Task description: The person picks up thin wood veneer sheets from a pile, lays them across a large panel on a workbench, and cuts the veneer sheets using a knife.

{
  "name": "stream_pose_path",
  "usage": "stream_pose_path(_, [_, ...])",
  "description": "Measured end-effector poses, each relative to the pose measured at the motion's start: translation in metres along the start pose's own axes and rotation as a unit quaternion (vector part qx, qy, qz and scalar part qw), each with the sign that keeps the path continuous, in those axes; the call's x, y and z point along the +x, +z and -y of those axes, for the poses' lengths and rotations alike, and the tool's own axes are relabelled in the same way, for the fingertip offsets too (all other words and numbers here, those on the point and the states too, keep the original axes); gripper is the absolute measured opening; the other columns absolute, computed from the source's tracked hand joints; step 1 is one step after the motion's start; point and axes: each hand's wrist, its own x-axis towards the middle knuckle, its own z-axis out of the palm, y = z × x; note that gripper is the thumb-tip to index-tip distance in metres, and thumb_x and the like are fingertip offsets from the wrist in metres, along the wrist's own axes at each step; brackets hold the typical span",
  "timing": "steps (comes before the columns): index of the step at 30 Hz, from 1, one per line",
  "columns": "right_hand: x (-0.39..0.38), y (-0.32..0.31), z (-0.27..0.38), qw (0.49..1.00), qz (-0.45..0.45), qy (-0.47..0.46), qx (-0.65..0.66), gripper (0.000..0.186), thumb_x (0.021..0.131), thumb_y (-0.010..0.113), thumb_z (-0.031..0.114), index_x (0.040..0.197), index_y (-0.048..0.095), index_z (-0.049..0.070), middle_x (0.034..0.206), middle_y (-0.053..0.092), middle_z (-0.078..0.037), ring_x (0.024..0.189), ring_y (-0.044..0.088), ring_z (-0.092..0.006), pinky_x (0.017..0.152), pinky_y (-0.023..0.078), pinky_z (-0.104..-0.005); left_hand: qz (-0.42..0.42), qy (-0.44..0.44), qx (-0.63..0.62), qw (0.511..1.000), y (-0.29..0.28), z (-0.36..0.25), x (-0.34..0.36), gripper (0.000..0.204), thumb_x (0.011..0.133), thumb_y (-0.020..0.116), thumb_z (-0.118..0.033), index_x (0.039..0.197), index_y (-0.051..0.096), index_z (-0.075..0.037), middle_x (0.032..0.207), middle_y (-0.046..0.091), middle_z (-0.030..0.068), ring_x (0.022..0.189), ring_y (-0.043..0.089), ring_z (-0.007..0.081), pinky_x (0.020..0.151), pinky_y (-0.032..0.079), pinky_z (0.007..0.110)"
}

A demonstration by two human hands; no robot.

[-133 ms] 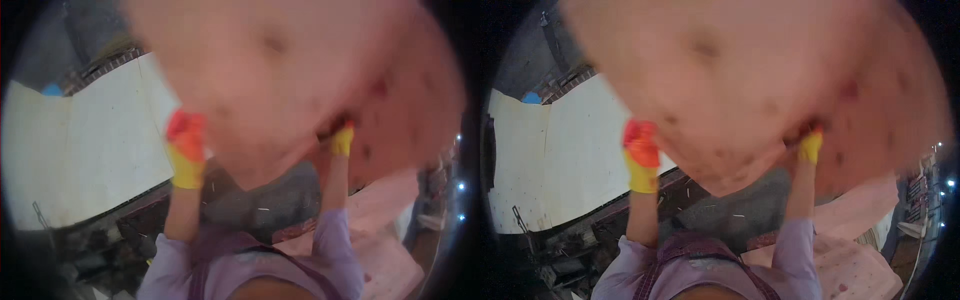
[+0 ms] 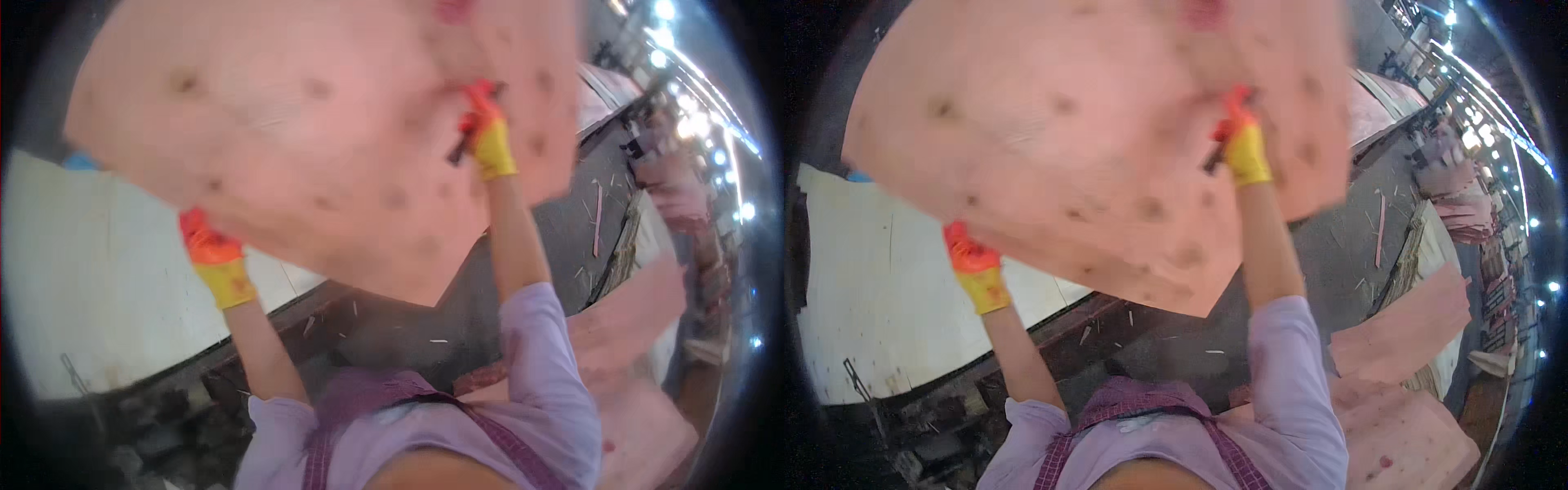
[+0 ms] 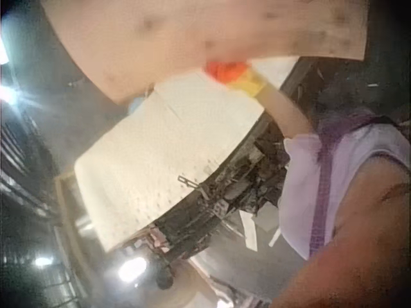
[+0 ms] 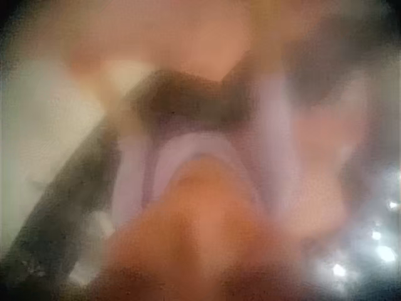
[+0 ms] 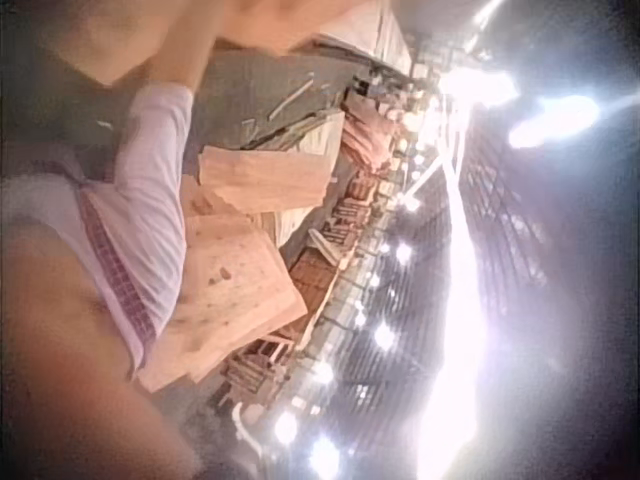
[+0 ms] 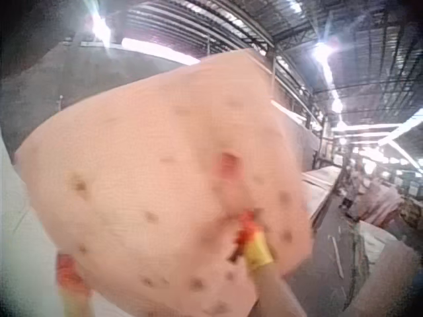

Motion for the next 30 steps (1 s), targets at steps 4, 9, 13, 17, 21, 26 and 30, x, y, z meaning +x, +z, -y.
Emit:
stream_pose_path(4, [-0.076,0.108,-0.061,0.983,0.121,0.129,-0.039,0.038,0.078,0.063,0.042,0.093,0.06,0.007,0.057,0.048,0.002,0.044,0.04,-0.0073,0.042,0.033,-0.0228,-0.166,-0.1,-0.226,0.955,-0.09,0.011,0.03,0.04,0.081,0.053,-0.013,0.121,0.046,-0.013,0.119,0.05,0.008,0.105,0.05,0.0239,0.087,0.043,0.044])
stream_pose_path(9, [-0.214,0.024,-0.237,0.923,0.292,0.211,-0.135,0.047,0.078,0.06,0.048,0.092,0.06,0.003,0.071,0.061,-0.007,0.04,0.04,-0.0078,0.039,0.033,-0.0244,-0.332,-0.282,-0.132,0.891,-0.244,0.126,-0.044,0.041,0.086,0.047,-0.037,0.121,0.046,-0.015,0.118,0.052,0.0027,0.102,0.051,0.021,0.091,0.041,0.045])
stream_pose_path(13, [-0.262,-0.026,-0.273,0.839,0.112,0.525,-0.095,0.05,0.078,0.058,0.052,0.086,0.059,0.002,0.061,0.058,-0.009,0.037,0.042,-0.0124,0.037,0.033,-0.0271,-0.295,-0.382,-0.25,0.839,-0.242,0.173,-0.111,0.045,0.087,0.042,-0.046,0.119,0.049,-0.015,0.117,0.054,0.0005,0.102,0.052,0.0207,0.08,0.047,0.038])
stream_pose_path(17, [-0.252,-0.045,-0.335,0.886,-0.037,0.457,-0.062,0.05,0.077,0.059,0.052,0.083,0.058,0.002,0.051,0.049,-0.004,0.037,0.043,-0.0134,0.037,0.033,-0.0275,-0.392,-0.416,-0.105,0.814,-0.278,0.21,-0.124,0.041,0.082,0.058,-0.035,0.114,0.051,-0.01,0.11,0.057,0.0029,0.1,0.054,0.0208,0.082,0.048,0.036])
stream_pose_path(21, [-0.174,-0.022,-0.336,0.883,-0.199,0.425,-0.028,0.044,0.076,0.064,0.043,0.079,0.055,0.0,0.049,0.046,-0.001,0.039,0.045,-0.0137,0.037,0.034,-0.0275,-0.336,-0.435,-0.067,0.833,-0.244,0.218,-0.108,0.034,0.075,0.066,-0.023,0.103,0.055,-0.008,0.101,0.06,0.0055,0.088,0.059,0.019,0.073,0.051,0.03])
stream_pose_path(26, [-0.146,0.006,-0.348,0.915,-0.191,0.356,-0.013,0.033,0.081,0.06,0.032,0.079,0.057,0.0,0.054,0.051,-0.004,0.041,0.047,-0.014,0.039,0.036,-0.0272,-0.303,-0.508,0.045,0.805,-0.282,0.211,-0.094,0.031,0.076,0.061,-0.017,0.104,0.054,-0.005,0.101,0.06,0.0076,0.093,0.058,0.0214,0.078,0.05,0.032])
stream_pose_path(30, [-0.092,0.079,-0.244,0.938,-0.07,0.339,-0.023,0.023,0.082,0.059,0.021,0.085,0.059,-0.002,0.068,0.059,-0.008,0.044,0.049,-0.0143,0.041,0.038,-0.0252,-0.348,-0.433,-0.088,0.827,-0.255,0.194,-0.107,0.031,0.078,0.057,-0.018,0.105,0.055,-0.003,0.104,0.059,0.0092,0.101,0.055,0.0246,0.088,0.045,0.04])
